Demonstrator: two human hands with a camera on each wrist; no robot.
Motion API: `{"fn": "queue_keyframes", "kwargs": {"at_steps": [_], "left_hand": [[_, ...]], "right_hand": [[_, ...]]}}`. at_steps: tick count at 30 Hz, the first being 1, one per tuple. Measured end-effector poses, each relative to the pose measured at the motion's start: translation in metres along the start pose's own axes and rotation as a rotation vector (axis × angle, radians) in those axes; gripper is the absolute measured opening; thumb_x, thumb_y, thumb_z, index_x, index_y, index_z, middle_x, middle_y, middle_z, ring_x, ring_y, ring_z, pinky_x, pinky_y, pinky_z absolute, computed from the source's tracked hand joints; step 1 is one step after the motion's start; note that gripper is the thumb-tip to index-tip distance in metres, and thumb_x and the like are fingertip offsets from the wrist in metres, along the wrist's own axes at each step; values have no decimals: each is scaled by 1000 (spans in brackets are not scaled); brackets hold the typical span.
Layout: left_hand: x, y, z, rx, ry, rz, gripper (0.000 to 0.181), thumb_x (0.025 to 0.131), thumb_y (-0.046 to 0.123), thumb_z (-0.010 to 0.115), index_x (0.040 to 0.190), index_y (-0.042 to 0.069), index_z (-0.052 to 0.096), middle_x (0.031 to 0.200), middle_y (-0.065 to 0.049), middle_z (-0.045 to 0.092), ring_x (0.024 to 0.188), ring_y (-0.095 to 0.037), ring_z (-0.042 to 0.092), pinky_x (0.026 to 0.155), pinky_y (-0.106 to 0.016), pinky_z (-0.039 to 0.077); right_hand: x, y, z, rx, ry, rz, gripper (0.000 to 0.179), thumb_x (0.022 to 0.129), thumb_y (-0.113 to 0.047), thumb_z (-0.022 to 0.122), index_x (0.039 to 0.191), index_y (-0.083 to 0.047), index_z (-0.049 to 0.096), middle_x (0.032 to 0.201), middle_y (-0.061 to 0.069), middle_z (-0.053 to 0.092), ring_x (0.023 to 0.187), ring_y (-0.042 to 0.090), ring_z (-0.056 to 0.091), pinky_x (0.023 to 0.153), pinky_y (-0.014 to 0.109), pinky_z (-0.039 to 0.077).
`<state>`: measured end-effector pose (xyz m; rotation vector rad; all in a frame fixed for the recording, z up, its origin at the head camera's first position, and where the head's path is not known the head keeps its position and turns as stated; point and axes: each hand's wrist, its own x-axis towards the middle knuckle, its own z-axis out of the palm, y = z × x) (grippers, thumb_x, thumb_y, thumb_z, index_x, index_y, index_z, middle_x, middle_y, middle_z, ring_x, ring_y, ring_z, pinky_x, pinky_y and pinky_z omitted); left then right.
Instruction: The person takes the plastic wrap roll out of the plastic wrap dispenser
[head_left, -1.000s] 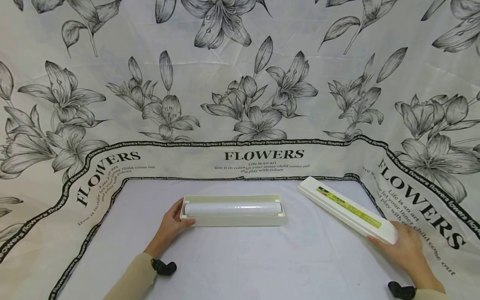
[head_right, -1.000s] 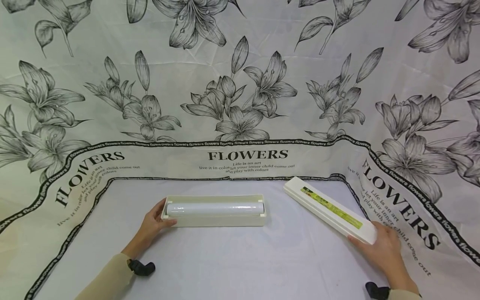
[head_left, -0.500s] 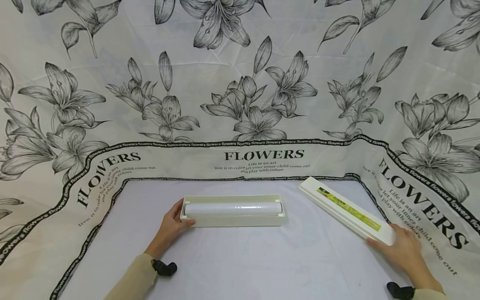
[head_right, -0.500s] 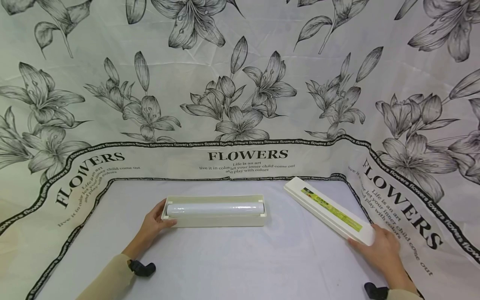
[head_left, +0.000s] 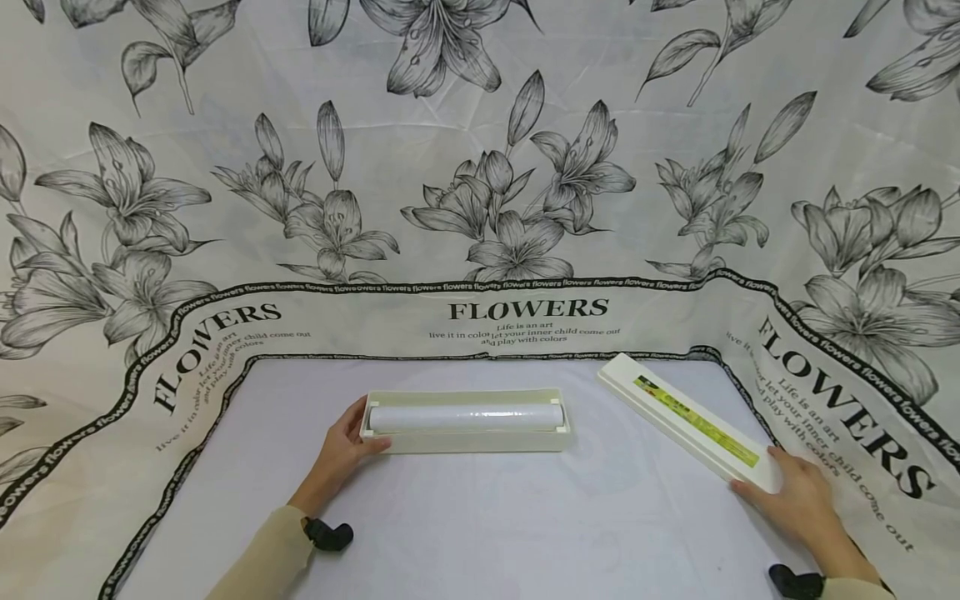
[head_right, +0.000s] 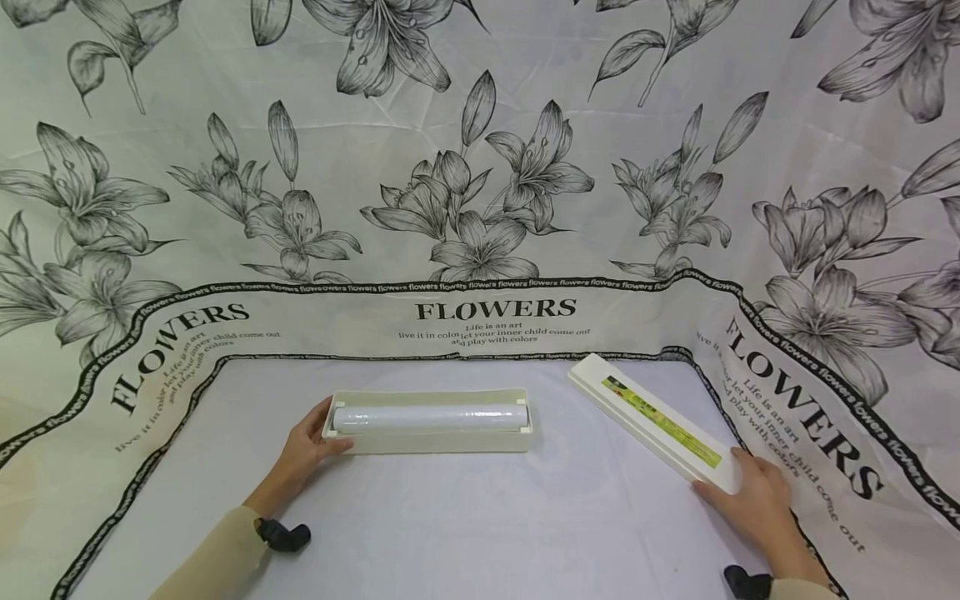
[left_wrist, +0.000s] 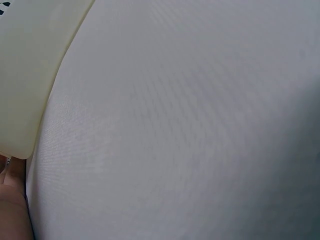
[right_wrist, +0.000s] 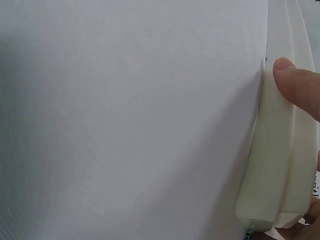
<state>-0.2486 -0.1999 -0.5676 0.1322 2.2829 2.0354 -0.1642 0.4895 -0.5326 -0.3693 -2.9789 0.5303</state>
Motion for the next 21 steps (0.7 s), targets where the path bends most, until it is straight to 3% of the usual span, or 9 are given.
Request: {"fn": "queue_keyframes", "kwargs": {"at_steps": [9,15,21], "left_hand": [[0,2,0,3,1,-8,98,85,10,85,163,11,26,165,-13,35,151,-30,36,98,-7,43],[0,2,0,-4,2,-4,97,85,7,84,163,12,26,164,-12,36,150,-30,37,97,-7,44],[0,2,0,5,8,-5,98,84,8,85,163,12,27,164,-12,36,150,-30,38,98,-7,43]], "right_hand": [[2,-5,-3,-14,-19,-26,103,87,-47,78,147,20,29,135,53,28,119,68,32,98,78,32],[6,-14,-8,-23,18,-95,94,87,-41,78,144,19,34,133,51,34,121,67,32,101,78,28],[10,-30,-12,-46,82,-178,88,85,-37,81,139,19,40,129,50,44,115,64,42,97,75,33]]}}
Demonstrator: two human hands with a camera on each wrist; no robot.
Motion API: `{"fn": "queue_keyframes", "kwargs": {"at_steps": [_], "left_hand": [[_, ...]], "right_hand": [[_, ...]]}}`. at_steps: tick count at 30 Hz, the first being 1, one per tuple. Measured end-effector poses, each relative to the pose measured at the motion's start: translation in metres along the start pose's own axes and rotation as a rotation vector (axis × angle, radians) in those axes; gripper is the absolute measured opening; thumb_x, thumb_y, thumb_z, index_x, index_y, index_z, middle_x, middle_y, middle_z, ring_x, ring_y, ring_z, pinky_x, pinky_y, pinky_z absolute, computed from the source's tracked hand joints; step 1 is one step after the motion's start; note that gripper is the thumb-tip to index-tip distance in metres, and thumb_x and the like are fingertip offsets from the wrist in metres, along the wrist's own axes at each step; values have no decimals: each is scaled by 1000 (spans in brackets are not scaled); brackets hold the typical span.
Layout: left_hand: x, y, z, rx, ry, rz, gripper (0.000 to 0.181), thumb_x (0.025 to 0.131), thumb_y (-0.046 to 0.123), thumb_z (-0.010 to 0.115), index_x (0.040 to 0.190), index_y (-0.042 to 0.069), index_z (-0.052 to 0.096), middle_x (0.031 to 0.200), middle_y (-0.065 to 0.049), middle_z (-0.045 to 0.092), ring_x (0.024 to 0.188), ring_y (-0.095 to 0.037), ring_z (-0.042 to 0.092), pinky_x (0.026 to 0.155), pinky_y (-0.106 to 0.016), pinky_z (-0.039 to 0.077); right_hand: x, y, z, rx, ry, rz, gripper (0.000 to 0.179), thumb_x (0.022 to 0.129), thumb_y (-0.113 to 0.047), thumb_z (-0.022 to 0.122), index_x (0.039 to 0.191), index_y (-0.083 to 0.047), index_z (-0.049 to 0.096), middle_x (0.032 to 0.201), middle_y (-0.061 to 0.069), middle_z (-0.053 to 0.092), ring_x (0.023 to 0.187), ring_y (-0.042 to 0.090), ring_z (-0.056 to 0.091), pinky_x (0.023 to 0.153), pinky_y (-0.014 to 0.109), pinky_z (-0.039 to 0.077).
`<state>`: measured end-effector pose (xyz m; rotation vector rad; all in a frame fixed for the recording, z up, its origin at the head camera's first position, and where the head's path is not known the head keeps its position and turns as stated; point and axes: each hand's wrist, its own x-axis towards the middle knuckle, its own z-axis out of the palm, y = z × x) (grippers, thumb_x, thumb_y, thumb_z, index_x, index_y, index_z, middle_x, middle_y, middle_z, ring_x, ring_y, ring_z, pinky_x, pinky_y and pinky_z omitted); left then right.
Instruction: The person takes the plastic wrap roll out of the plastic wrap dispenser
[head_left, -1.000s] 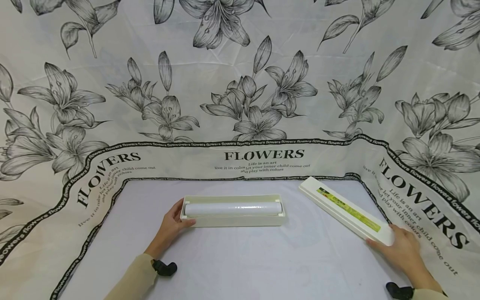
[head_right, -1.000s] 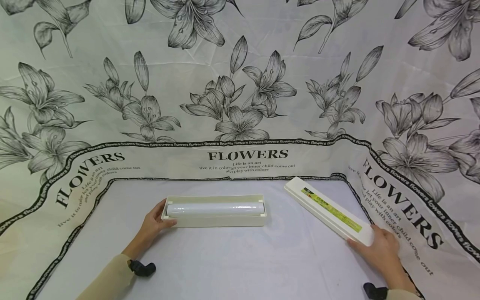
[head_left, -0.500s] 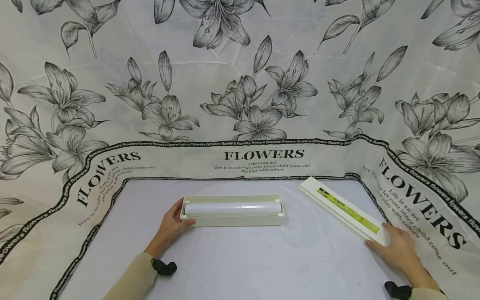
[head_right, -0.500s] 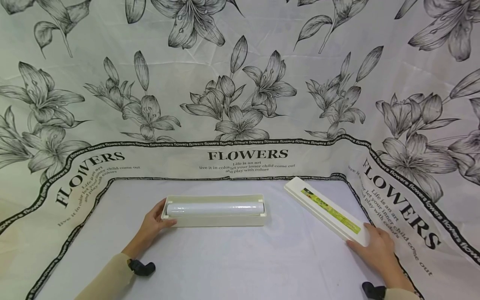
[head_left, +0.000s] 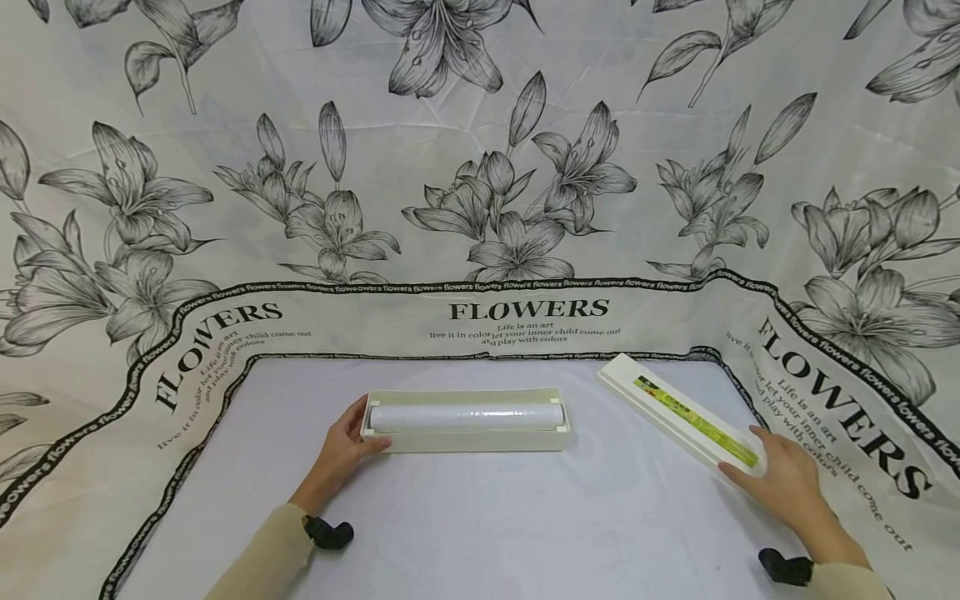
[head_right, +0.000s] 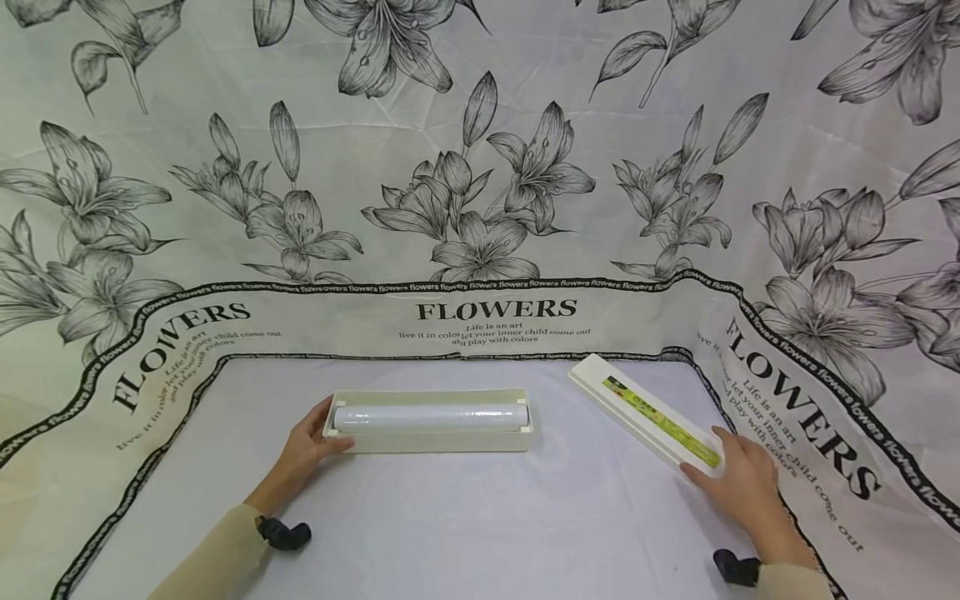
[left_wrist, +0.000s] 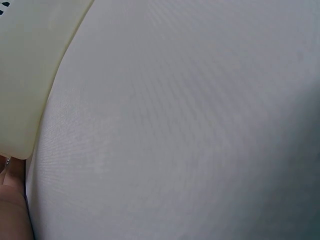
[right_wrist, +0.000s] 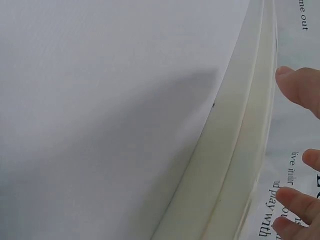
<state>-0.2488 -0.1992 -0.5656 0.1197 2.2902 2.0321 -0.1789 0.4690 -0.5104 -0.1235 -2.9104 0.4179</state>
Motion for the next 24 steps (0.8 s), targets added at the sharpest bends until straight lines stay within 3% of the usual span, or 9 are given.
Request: {"fn": "queue_keyframes", "kwargs": {"at_steps": [15,24], "left_hand": [[1,1,0,-4,-8,0,98,84,8,85,163,11,26,163,-12,37,150,-30,38,98,-7,43],[0,2,0,17,2,-11,98,84,10,85,163,11,27,164,-12,36,151,-30,37,98,-6,42]], "right_hand": [[10,-51,-1,128,15,-135,89,86,-35,80,144,18,38,133,46,44,121,61,38,97,73,32],[19,-88,-3,180,-82,-138,94,89,-42,78,152,10,33,147,44,34,130,60,37,97,77,34]]}}
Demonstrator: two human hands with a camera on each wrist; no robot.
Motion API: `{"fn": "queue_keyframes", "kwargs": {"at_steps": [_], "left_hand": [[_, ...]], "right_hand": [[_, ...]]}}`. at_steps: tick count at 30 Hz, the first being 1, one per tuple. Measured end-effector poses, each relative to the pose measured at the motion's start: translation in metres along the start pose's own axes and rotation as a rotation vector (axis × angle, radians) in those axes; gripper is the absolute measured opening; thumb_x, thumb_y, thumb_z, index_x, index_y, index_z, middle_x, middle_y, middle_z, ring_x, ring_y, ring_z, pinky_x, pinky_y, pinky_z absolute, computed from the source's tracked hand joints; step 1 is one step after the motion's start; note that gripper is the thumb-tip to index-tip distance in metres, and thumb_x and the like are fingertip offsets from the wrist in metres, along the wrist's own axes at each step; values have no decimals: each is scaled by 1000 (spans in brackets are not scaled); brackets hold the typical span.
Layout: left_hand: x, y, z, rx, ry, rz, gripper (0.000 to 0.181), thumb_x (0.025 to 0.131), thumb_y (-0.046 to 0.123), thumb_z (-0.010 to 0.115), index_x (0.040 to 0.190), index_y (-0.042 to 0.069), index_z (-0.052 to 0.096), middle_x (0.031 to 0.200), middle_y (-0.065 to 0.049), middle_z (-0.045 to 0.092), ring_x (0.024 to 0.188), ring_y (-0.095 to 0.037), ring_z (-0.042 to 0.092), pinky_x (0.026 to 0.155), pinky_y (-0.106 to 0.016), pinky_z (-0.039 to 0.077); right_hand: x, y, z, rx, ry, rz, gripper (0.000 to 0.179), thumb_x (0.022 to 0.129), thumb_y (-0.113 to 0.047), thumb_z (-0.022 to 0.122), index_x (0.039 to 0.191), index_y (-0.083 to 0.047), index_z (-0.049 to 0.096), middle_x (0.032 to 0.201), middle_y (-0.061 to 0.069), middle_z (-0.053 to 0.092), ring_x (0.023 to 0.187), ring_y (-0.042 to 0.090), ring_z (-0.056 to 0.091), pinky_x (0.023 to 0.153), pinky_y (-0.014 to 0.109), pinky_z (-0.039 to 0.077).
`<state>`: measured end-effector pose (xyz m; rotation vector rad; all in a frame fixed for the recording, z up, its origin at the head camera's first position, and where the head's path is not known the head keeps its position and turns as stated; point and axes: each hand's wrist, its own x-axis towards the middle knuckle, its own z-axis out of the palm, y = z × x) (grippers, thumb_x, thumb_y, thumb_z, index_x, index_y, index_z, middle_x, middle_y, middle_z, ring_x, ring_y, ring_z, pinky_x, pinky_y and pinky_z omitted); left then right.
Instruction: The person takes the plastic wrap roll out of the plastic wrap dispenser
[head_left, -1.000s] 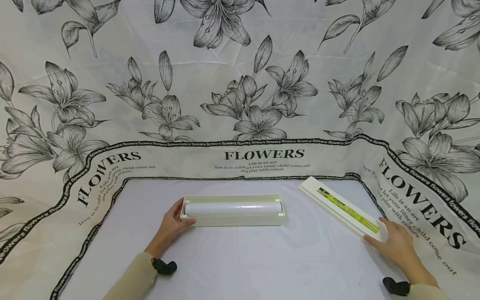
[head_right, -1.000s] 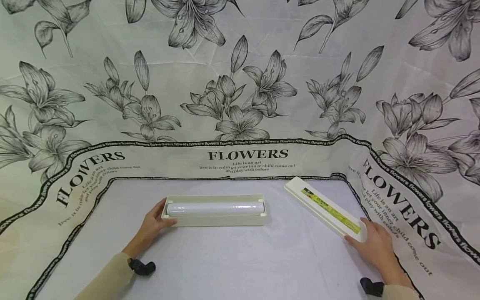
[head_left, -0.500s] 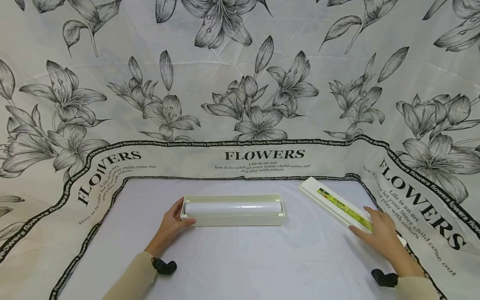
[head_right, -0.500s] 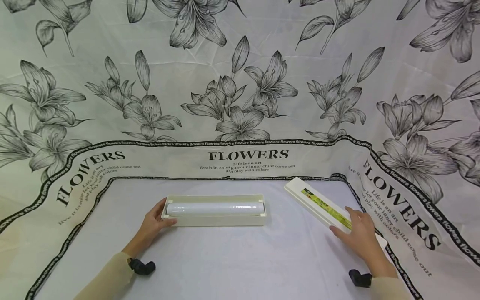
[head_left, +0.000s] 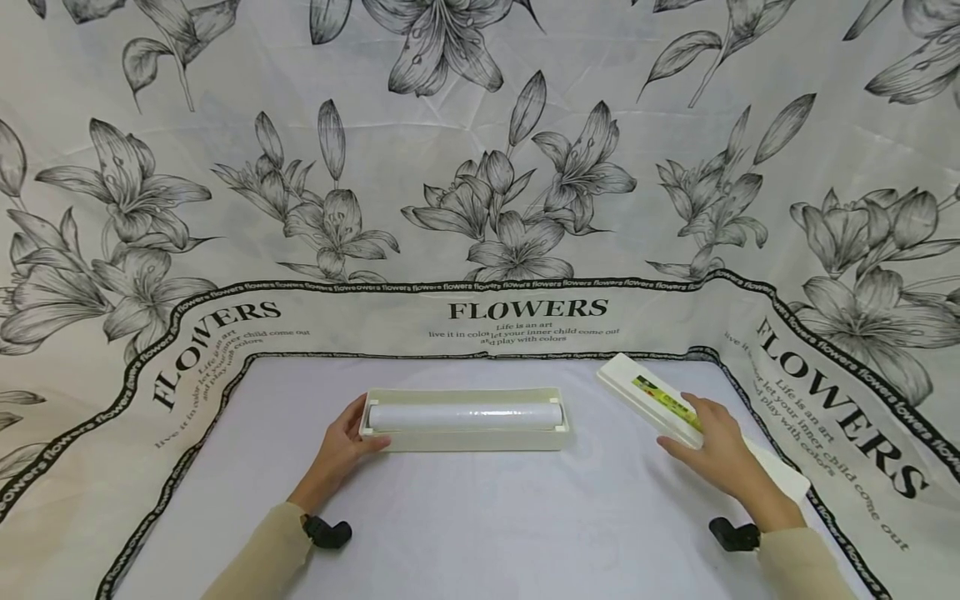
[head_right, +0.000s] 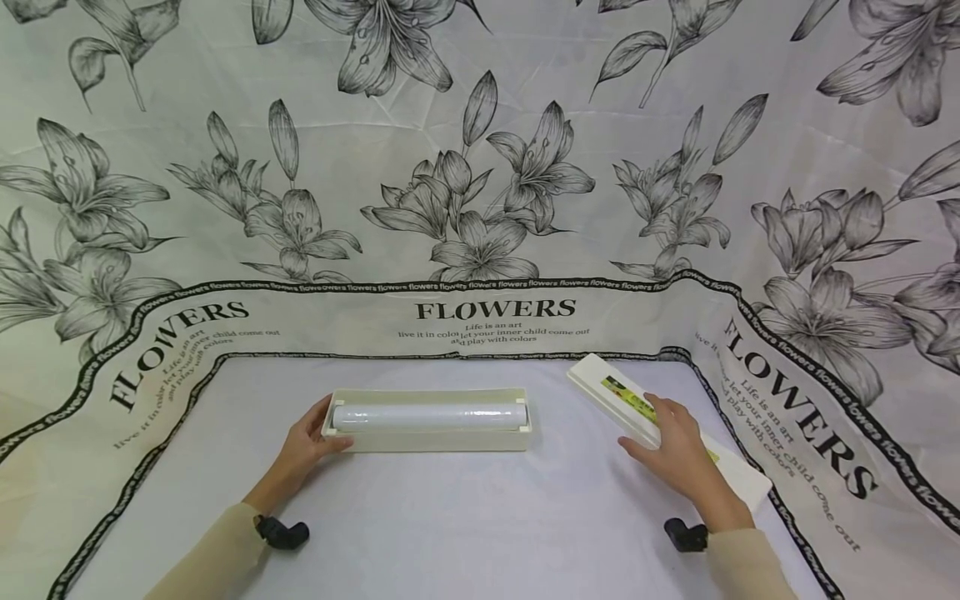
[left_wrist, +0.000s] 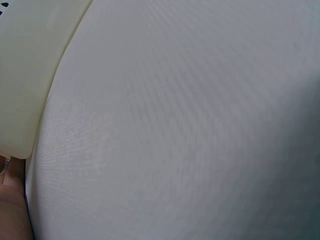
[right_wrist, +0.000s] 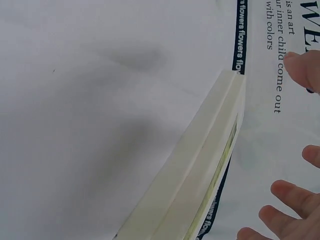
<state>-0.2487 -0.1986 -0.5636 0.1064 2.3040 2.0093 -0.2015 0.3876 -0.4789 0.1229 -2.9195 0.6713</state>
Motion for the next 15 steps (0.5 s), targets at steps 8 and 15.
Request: {"fn": "queue_keyframes", "kwargs": {"at_steps": [8,15], "left_hand": [[0,0,0,26,4,-9,100,84,13,86,163,11,26,166,-12,34,152,-30,36,100,-6,40],[0,-1,-2,21,2,5,99,84,13,86,163,12,26,165,-12,35,151,-30,37,98,-5,41]], "right_hand": [[10,-26,4,31,-63,-28,93,90,-47,77,155,3,33,152,39,33,137,57,34,103,77,34],[20,-44,6,41,-81,-59,92,91,-46,76,156,3,32,153,37,34,138,54,36,107,74,35]]}}
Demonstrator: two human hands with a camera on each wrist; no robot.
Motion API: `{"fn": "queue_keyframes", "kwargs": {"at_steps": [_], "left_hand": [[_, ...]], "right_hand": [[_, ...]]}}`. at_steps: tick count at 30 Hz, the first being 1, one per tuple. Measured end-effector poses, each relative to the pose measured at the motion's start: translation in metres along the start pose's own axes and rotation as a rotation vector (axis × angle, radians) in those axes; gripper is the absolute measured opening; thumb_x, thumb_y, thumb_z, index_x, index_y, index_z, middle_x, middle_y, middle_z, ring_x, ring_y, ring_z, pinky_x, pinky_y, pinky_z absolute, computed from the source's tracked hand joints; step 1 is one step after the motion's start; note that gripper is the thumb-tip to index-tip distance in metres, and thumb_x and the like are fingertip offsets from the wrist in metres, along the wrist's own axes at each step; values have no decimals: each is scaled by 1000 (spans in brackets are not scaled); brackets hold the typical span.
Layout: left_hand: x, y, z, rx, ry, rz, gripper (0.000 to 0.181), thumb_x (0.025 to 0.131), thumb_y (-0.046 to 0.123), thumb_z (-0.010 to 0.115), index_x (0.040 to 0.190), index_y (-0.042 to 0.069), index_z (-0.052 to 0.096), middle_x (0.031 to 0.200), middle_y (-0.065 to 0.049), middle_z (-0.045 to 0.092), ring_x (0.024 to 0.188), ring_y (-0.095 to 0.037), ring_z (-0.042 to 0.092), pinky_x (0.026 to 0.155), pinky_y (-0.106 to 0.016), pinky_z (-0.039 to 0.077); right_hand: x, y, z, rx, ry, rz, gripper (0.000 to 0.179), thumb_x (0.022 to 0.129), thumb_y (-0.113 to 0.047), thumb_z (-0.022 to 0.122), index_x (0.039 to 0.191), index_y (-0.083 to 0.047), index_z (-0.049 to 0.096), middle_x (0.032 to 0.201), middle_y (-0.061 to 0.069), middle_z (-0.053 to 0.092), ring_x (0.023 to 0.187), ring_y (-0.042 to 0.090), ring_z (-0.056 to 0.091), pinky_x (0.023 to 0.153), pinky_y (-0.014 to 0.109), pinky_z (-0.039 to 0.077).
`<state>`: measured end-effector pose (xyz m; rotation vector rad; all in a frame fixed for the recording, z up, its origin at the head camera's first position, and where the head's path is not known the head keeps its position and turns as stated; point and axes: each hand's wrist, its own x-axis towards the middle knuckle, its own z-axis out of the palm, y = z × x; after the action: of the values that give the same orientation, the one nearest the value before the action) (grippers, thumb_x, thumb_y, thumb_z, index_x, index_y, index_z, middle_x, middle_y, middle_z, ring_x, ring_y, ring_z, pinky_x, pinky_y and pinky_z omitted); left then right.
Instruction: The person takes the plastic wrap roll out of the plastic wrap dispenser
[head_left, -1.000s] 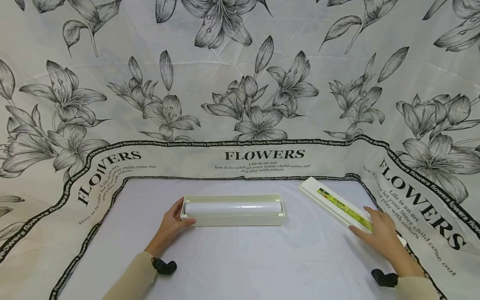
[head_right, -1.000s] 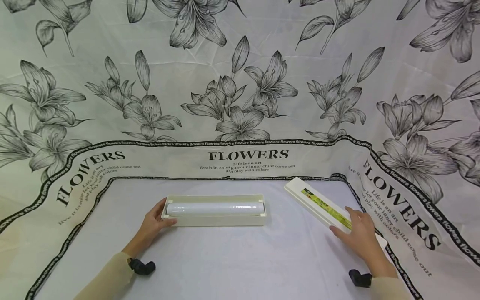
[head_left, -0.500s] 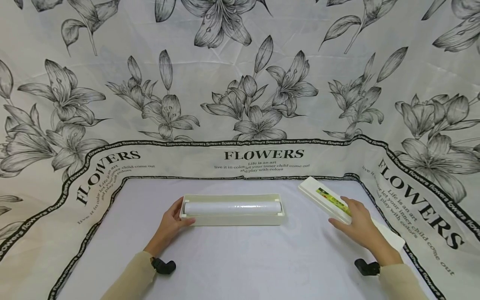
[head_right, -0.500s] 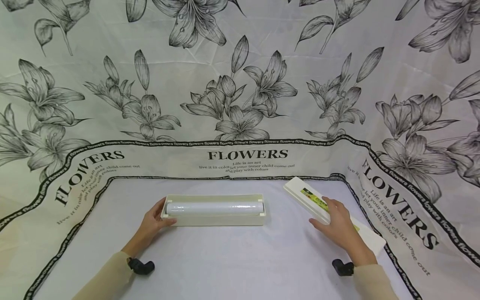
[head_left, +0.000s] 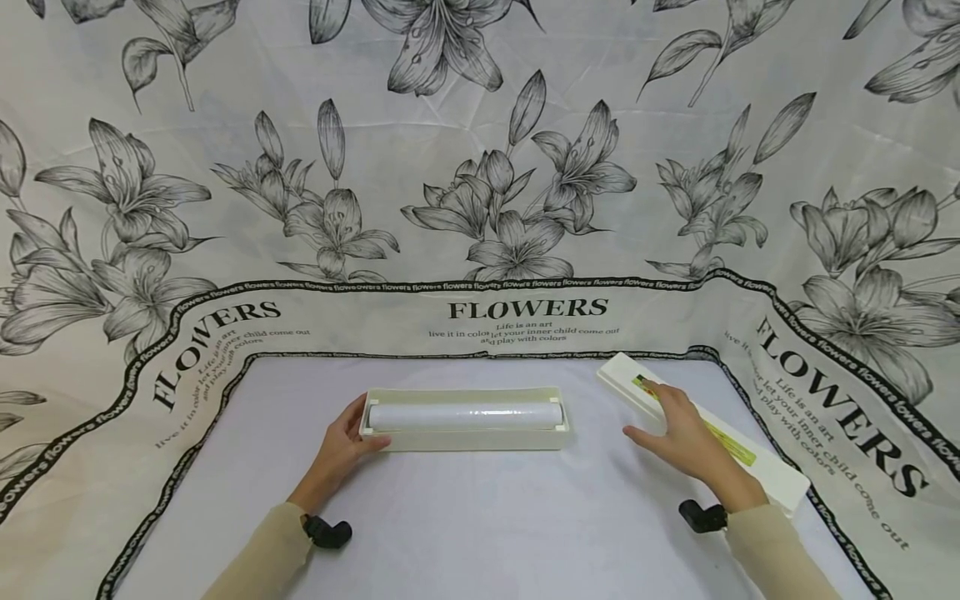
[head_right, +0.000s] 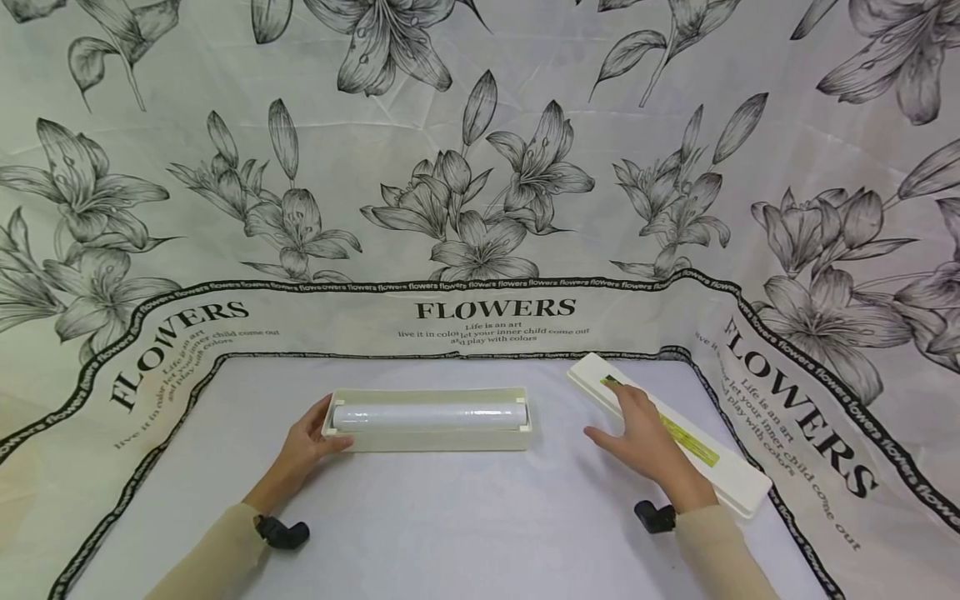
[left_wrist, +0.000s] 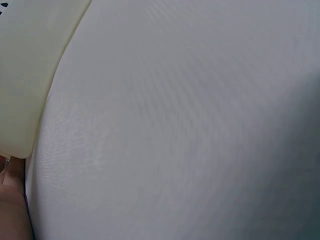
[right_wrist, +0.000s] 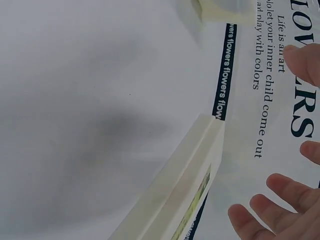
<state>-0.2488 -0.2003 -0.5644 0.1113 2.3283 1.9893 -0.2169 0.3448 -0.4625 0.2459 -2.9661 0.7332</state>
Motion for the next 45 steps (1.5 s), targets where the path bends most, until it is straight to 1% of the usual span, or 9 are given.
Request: {"fn": "queue_keyframes", "kwargs": {"at_steps": [4,11,18,21,27,31,35,40,45], "left_hand": [[-1,1,1,-4,-2,-5,99,84,11,85,163,12,26,165,-12,35,151,-31,37,98,-5,41],[0,0,1,13,3,-5,100,84,14,86,163,11,25,165,-13,35,152,-33,36,99,-6,41],[1,-1,0,13,1,5,100,83,14,87,163,12,26,165,-12,35,151,-31,38,98,-5,42],[1,-1,0,-4,-2,2,100,83,14,87,163,13,27,165,-10,36,150,-29,38,97,-5,42],[1,-2,0,-9,-12,7,101,83,14,86,163,12,25,165,-13,35,150,-31,38,97,-5,43],[1,-1,0,-7,-8,2,100,83,15,87,163,13,26,164,-12,36,149,-31,39,97,-6,43],[1,-1,0,2,0,-2,100,83,15,87,163,14,27,164,-11,37,150,-31,39,97,-6,43],[2,-1,-1,24,1,12,99,84,14,86,163,12,27,163,-14,37,151,-33,38,98,-7,42],[1,-2,-1,1,-10,6,100,84,12,86,163,12,26,164,-14,35,152,-34,36,98,-9,44]], "right_hand": [[5,-6,-2,11,5,-35,93,91,-46,76,156,3,32,153,37,34,141,54,35,111,72,33],[16,-15,-3,16,5,-82,90,92,-41,77,156,4,32,153,36,36,140,53,37,111,71,34],[25,-27,-3,18,-9,-94,88,93,-38,77,157,1,32,152,33,38,127,49,53,101,65,47],[29,-32,-1,28,-32,-94,88,93,-39,77,157,0,32,154,32,38,128,50,53,101,65,48],[37,-40,6,34,-54,-117,86,93,-38,77,157,-1,34,153,31,43,126,50,56,96,61,53],[43,-45,13,38,-62,-126,82,92,-38,77,156,-2,37,148,29,50,123,47,59,91,57,57],[47,-53,18,49,-78,-124,78,92,-34,77,154,-3,41,143,27,55,121,44,61,90,54,58],[52,-62,26,77,-98,-143,76,92,-31,78,153,-1,43,142,27,57,118,42,63,88,52,59],[54,-69,36,102,-116,-180,73,92,-31,78,150,-1,47,143,24,57,115,37,64,89,49,58]]}}
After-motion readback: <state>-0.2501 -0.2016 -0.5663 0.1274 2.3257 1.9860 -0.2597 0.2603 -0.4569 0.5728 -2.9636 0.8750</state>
